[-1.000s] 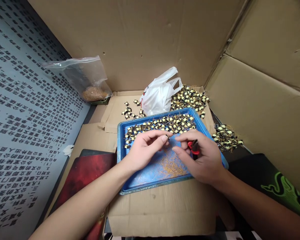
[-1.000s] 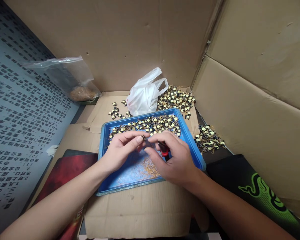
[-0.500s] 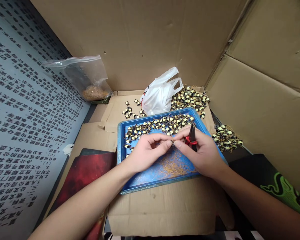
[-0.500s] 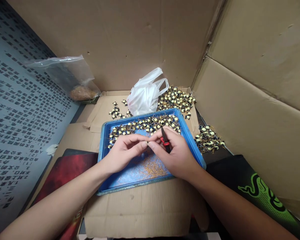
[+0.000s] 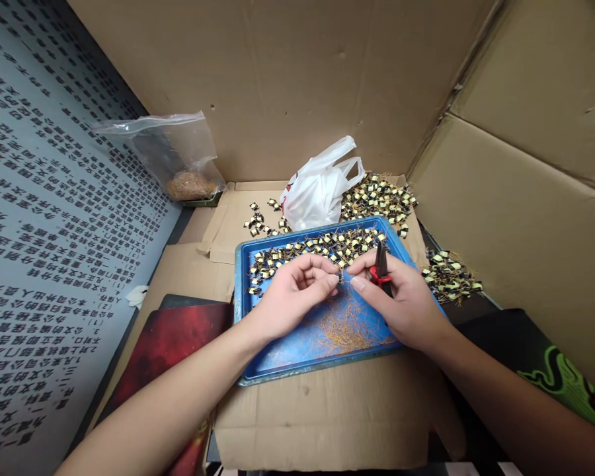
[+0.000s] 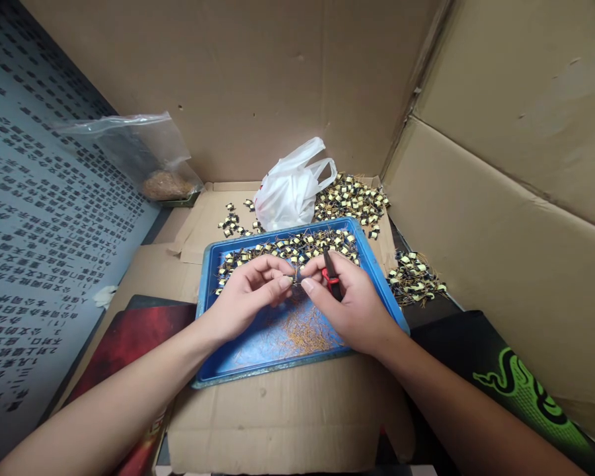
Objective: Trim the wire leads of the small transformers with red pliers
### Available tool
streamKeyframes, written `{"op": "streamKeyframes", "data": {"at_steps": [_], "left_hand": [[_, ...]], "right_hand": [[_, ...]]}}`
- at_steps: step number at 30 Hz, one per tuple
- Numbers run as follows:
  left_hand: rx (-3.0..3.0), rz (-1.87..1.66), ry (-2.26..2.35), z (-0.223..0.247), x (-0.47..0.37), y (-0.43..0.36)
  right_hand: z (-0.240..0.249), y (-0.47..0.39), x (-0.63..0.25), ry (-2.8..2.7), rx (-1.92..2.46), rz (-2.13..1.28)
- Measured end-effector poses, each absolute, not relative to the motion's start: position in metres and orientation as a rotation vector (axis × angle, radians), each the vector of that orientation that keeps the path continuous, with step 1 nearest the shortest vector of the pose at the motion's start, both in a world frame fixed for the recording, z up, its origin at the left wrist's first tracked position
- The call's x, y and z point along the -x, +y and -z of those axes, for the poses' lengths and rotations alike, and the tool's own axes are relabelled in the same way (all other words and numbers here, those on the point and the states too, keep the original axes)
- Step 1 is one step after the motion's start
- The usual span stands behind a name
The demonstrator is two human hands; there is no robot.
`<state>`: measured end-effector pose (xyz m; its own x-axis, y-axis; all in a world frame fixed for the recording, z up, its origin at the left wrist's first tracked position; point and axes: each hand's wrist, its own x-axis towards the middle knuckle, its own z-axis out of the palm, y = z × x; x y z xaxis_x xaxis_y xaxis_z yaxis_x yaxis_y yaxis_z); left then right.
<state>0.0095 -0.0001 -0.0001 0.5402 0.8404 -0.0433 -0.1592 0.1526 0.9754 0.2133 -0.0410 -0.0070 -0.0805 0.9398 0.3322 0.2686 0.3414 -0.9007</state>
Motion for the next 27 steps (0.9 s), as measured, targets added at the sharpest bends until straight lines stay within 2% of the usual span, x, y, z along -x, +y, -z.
{"op": "streamKeyframes", "data": {"at_steps": [20,27], "left_hand": [[-1.232,-0.799,0.769,-0.0012,-0.0092,0.0013],[-1.219,-0.811,0.742,-0.0001,-0.0096,0.0009]], "right_hand": [[0.003,-0.0399,-0.2181,-1.739,1.114,-0.682],[0.007,-0.0393,-0.2169,-1.679,1.18,-0.738]]}}
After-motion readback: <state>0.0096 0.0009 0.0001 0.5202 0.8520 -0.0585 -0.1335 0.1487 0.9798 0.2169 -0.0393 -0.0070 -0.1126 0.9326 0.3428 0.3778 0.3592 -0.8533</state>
